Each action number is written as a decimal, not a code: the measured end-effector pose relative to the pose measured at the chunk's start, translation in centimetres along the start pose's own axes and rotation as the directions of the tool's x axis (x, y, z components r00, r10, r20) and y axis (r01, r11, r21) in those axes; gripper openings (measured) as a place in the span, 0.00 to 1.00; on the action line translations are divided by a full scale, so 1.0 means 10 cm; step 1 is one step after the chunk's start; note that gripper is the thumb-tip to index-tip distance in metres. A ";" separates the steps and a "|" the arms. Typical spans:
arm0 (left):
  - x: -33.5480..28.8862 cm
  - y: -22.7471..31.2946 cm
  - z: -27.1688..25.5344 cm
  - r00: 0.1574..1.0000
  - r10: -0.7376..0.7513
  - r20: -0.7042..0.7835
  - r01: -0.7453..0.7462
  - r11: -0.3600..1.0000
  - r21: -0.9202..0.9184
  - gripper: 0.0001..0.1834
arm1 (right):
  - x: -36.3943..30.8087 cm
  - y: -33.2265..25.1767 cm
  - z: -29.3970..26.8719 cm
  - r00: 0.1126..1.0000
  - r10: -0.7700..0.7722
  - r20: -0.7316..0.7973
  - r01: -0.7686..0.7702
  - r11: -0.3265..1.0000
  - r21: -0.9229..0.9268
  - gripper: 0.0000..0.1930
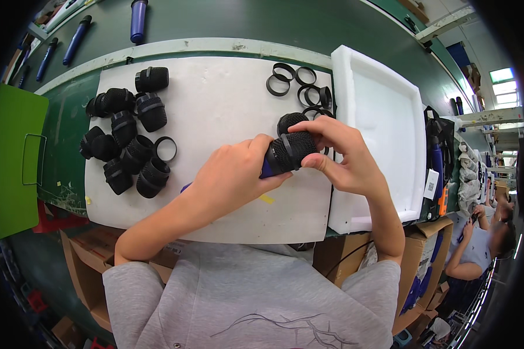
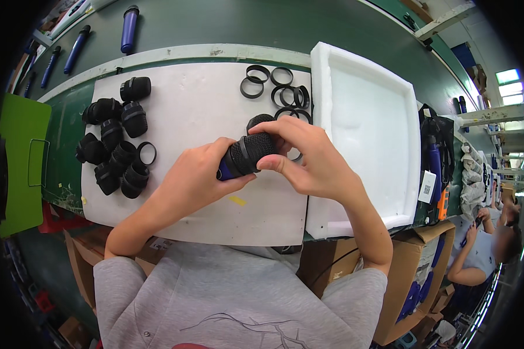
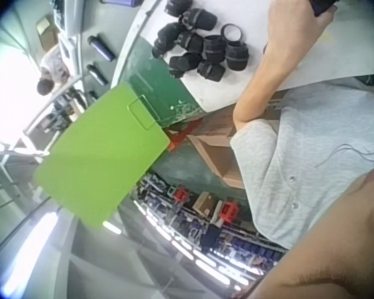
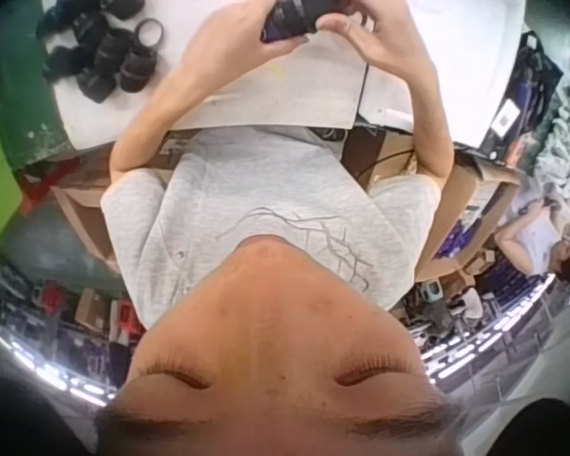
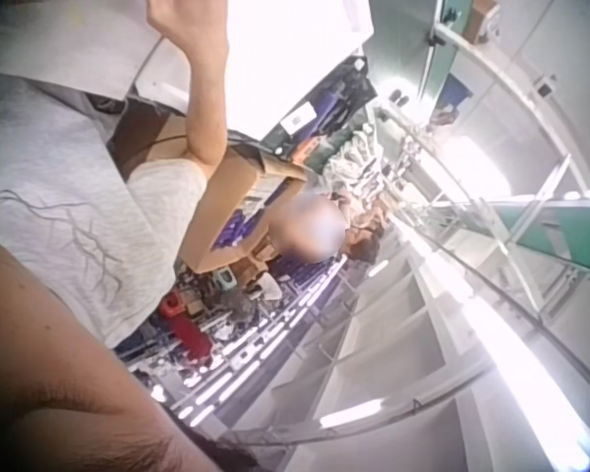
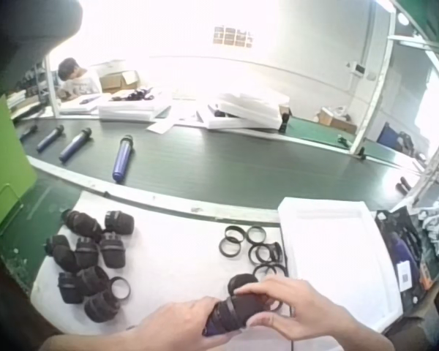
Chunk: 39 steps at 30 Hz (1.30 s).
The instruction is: The person assembles blue water bottles by hand at a workbench. They pick up a bottle, attach a black mesh grip to the neck, and then screw on a black cap. The completed bottles are placed on the table, and the process is repeated for multiple units.
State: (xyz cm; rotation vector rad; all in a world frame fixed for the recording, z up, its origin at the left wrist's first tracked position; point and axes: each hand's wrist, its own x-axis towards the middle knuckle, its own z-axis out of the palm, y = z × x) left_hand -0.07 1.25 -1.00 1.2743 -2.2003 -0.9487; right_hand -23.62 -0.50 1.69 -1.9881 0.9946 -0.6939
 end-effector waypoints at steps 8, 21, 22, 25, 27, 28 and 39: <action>-0.02 -0.03 0.05 0.999 0.033 -0.031 -0.030 0.996 0.088 0.25 | 0.01 -0.05 0.04 1.000 0.012 -0.016 -0.013 0.997 -0.070 0.19; -0.05 0.06 0.00 0.994 0.084 -0.071 -0.090 0.992 -0.092 0.26 | -0.03 -0.22 -0.12 0.997 0.044 -0.060 -0.042 0.998 0.040 0.23; -0.03 0.07 -0.04 0.997 0.067 -0.035 -0.072 0.981 -0.179 0.26 | -0.02 -0.20 -0.13 0.998 -0.025 -0.054 0.025 1.000 0.011 0.24; 0.00 0.08 -0.09 0.998 0.041 0.043 -0.028 0.965 -0.260 0.26 | 0.00 -0.14 -0.15 0.994 -0.112 0.001 0.112 0.993 -0.046 0.28; 0.01 0.07 -0.08 0.998 0.043 0.040 -0.033 0.973 -0.230 0.26 | 0.00 -0.12 -0.15 0.994 -0.108 0.008 0.108 0.991 -0.076 0.27; 0.00 0.05 -0.03 0.999 0.051 0.015 -0.047 0.978 -0.202 0.26 | -0.01 -0.11 -0.14 0.994 -0.106 0.014 0.107 0.990 -0.089 0.27; 0.00 0.00 0.04 0.997 0.069 -0.015 -0.070 0.997 -0.029 0.27 | -0.02 -0.03 -0.03 1.000 0.009 -0.002 -0.009 0.999 -0.052 0.23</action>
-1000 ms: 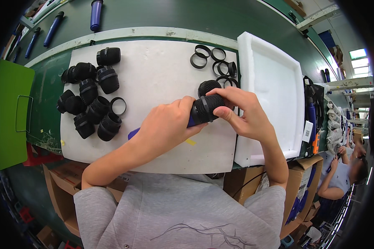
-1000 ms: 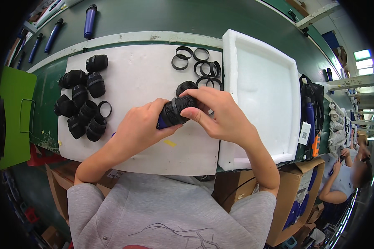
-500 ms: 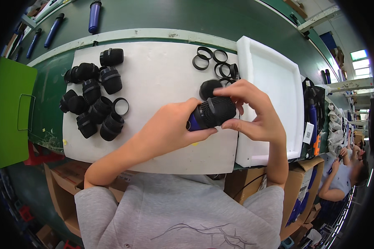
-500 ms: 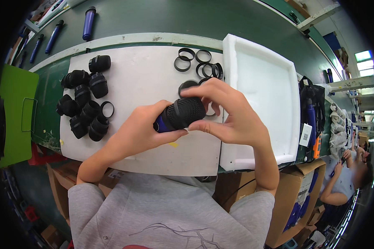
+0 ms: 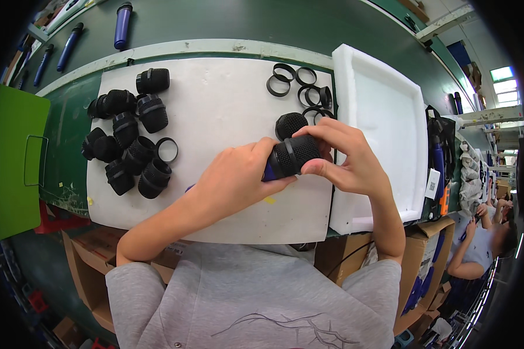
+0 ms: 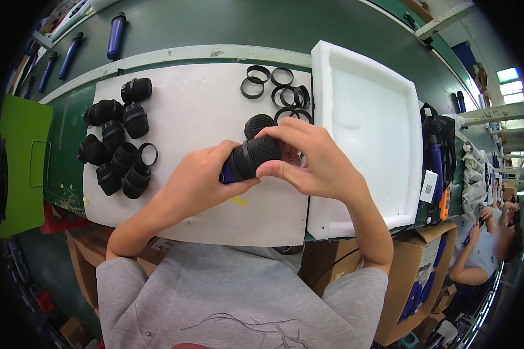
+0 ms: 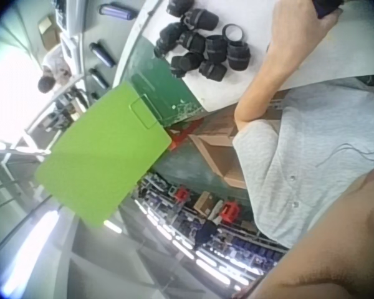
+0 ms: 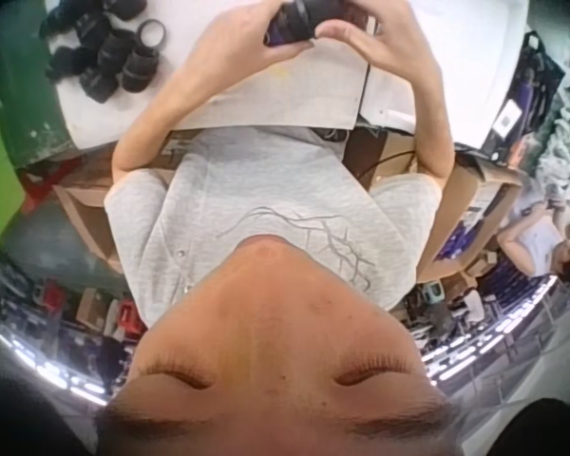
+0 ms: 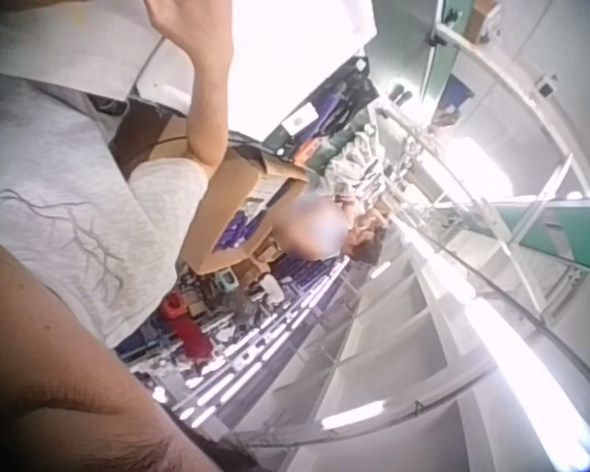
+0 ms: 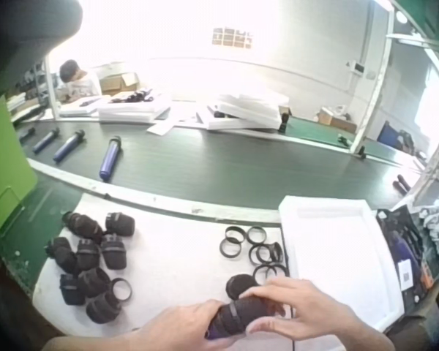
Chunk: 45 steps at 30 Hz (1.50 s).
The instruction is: The person assembles blue water bottles by hand at a workbench. They pick up a bottle, attach a black mesh grip to the neck, and then screw on a black cap. The completed bottles are placed on the table, and the process is repeated for multiple units.
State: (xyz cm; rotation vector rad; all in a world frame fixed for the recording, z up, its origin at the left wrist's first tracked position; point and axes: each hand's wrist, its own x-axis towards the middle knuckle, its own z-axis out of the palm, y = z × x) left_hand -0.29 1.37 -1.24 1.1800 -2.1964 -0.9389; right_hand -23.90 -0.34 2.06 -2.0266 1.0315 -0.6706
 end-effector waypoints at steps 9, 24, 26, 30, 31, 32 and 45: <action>-0.05 -0.04 0.09 0.987 0.119 -0.109 -0.085 0.958 0.274 0.27 | 0.02 -0.04 0.09 0.994 0.099 -0.044 -0.101 0.993 -0.057 0.19; 0.05 0.13 -0.20 0.969 -0.118 0.219 0.186 0.927 -0.325 0.25 | 0.03 -0.06 -0.15 0.993 -0.116 0.023 0.115 0.993 0.008 0.22; 0.03 0.07 -0.12 0.983 -0.085 0.162 0.128 0.953 -0.275 0.25 | 0.02 -0.05 -0.12 0.993 -0.118 0.005 0.118 0.992 -0.038 0.21; 0.00 0.00 0.04 1.000 -0.012 -0.006 0.012 1.000 0.008 0.26 | 0.01 0.01 -0.03 0.998 0.062 0.015 -0.059 0.991 -0.117 0.20; -0.01 -0.01 0.04 1.000 0.005 -0.012 -0.004 1.000 0.030 0.26 | 0.03 0.00 0.00 0.995 0.095 0.026 -0.089 0.983 -0.158 0.20; -0.02 -0.02 0.04 1.000 0.022 -0.018 -0.021 0.998 0.051 0.26 | 0.04 -0.01 0.01 0.991 0.128 0.035 -0.118 0.973 -0.200 0.21; 0.13 0.10 -0.26 0.793 -0.115 0.598 0.429 0.803 -0.414 0.23 | 0.06 0.00 0.19 0.922 -0.380 -0.076 0.356 0.907 -0.223 0.11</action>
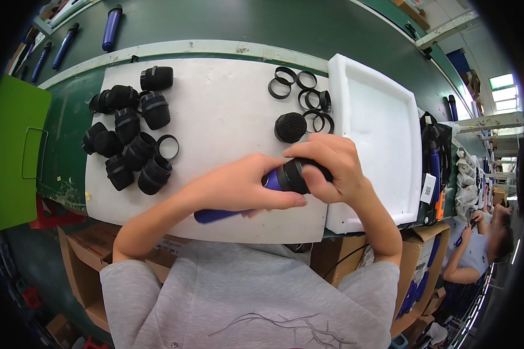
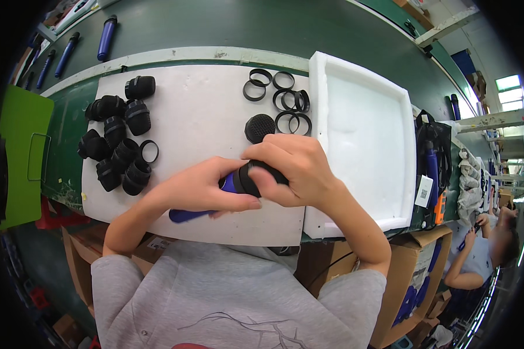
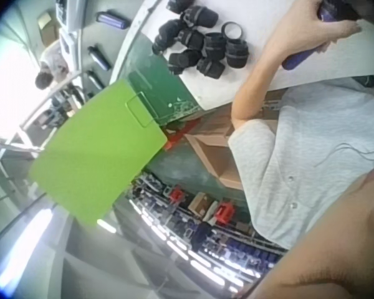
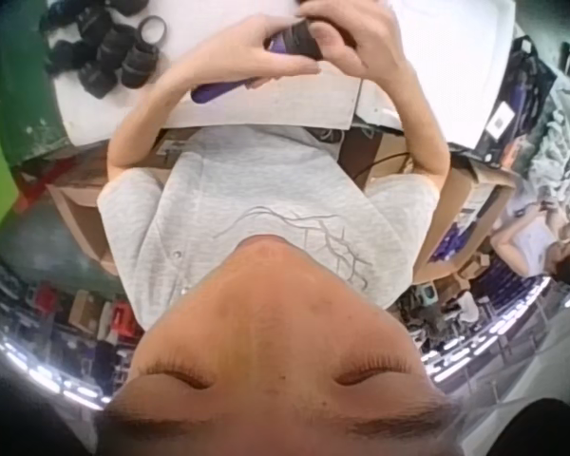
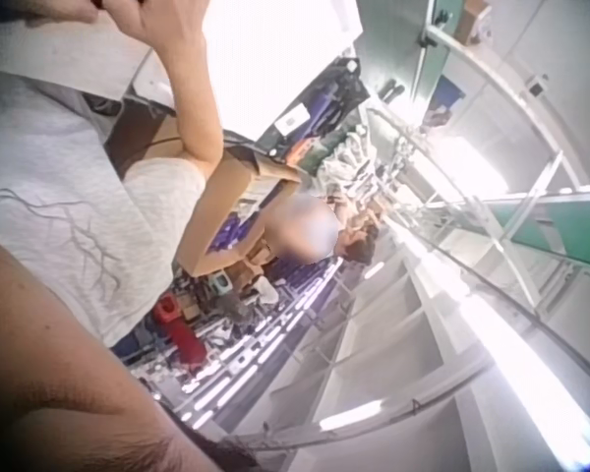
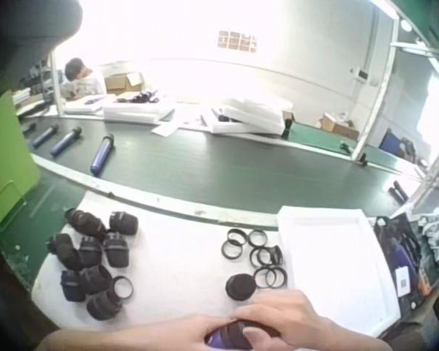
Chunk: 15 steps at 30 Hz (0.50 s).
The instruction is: The person assembles blue water bottles by hand at a workbench. They pick up a bottle, attach a black mesh grip to the neck, and then screw on a black cap. The completed bottles are placed on the table, and the process is repeated for multiple units.
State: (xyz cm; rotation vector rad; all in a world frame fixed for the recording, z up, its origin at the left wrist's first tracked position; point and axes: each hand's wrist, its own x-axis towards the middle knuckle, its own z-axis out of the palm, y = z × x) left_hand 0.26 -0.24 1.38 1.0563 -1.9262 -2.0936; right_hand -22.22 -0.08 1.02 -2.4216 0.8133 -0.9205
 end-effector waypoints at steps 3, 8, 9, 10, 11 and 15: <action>0.05 -0.17 0.27 0.871 0.317 -0.375 -0.143 0.895 0.423 0.26 | 0.02 -0.03 0.09 0.943 0.331 -0.027 -0.331 0.944 0.011 0.08; -0.02 -0.13 0.16 0.918 0.338 -0.209 -0.303 0.936 0.180 0.30 | 0.04 -0.12 -0.04 0.935 0.336 -0.110 -0.323 0.939 0.117 0.10; -0.03 -0.11 0.07 0.949 0.294 -0.111 -0.292 0.956 0.027 0.30 | 0.04 -0.13 -0.08 0.950 0.257 -0.177 -0.233 0.962 0.144 0.10; -0.02 -0.13 -0.02 0.969 0.231 0.086 -0.210 0.957 -0.201 0.29 | 0.04 -0.11 -0.10 0.964 0.169 -0.203 -0.146 0.981 0.125 0.10; 0.00 -0.16 -0.11 0.936 0.206 0.286 -0.079 0.914 -0.399 0.28 | 0.03 -0.09 -0.12 0.971 0.078 -0.227 -0.056 0.993 0.105 0.10; -0.01 -0.05 -0.08 0.911 0.084 0.404 0.107 0.897 -0.429 0.23 | 0.01 -0.07 -0.18 0.980 0.056 -0.191 -0.055 0.998 0.011 0.10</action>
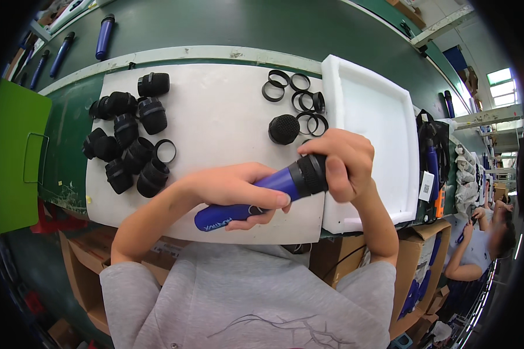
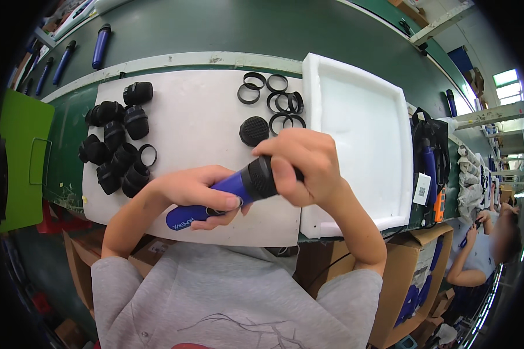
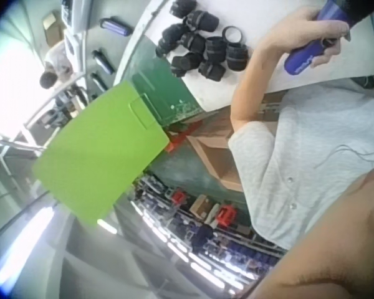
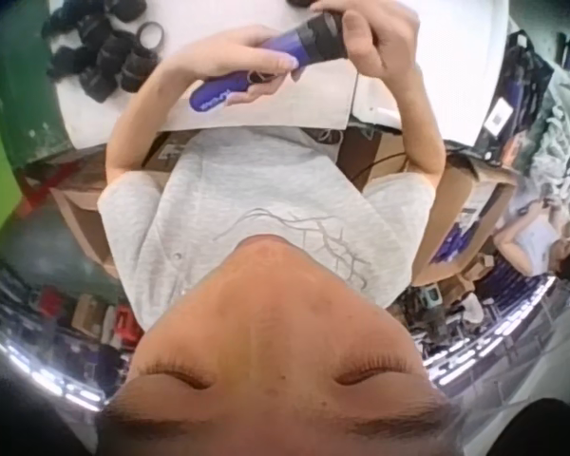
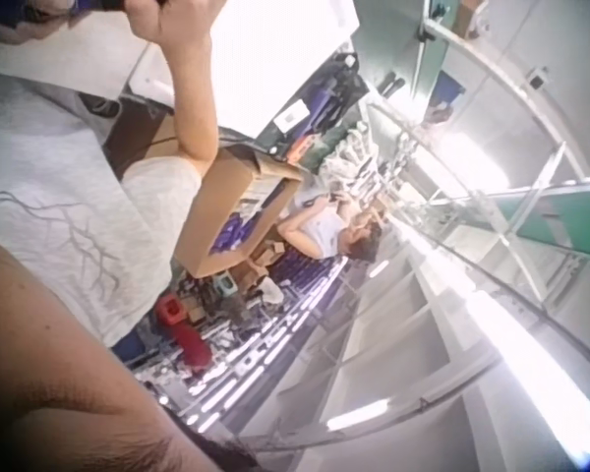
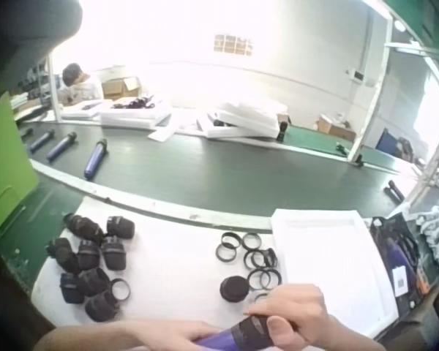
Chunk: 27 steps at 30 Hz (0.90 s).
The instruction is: The person assembles blue water bottles by hand at a workbench. They pick up a bottle, attach a black mesh grip to the neck, and then screw on a black cap. The completed bottles are placed on the table, and the process is repeated for multiple units.
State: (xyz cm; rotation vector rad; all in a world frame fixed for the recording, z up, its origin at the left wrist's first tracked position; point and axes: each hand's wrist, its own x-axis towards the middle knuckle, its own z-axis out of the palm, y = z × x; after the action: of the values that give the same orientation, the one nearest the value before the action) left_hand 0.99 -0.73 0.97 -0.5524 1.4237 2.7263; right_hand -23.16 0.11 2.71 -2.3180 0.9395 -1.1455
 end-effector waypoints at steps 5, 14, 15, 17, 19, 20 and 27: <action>0.22 -0.18 0.11 0.713 0.555 -0.429 0.052 0.569 0.821 0.20 | 0.05 0.10 0.02 0.908 0.390 0.150 -0.364 0.915 -0.174 0.14; 0.09 -0.17 -0.03 0.975 0.049 0.216 0.003 0.972 -0.234 0.20 | 0.05 -0.03 0.03 0.998 -0.064 -0.004 0.064 0.996 0.064 0.10; 0.11 -0.16 -0.01 0.982 0.017 0.190 0.020 0.981 -0.191 0.19 | 0.04 -0.02 0.02 0.994 -0.106 0.005 0.106 0.994 0.040 0.09; 0.14 -0.09 0.00 0.989 0.011 -0.146 0.012 0.987 0.159 0.18 | -0.01 0.01 0.05 0.995 0.098 0.032 -0.097 0.994 -0.049 0.11; 0.18 -0.05 0.15 0.815 0.293 -0.501 0.101 0.779 0.619 0.18 | -0.01 0.06 0.09 0.923 0.374 0.089 -0.355 0.917 -0.181 0.13; 0.22 -0.13 0.16 0.741 0.397 -0.541 0.173 0.666 0.726 0.19 | 0.02 0.09 0.13 0.930 0.359 0.075 -0.341 0.922 -0.182 0.16; 0.13 -0.19 0.01 0.995 0.092 -0.024 -0.095 0.983 -0.156 0.14 | 0.06 -0.01 0.07 0.995 0.076 -0.063 -0.069 0.991 0.114 0.12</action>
State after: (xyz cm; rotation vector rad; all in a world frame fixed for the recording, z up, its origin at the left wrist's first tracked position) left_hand 0.06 0.23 -0.89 -0.5280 1.2772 2.9332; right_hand -22.34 -0.25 2.69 -2.1519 0.9505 -1.2203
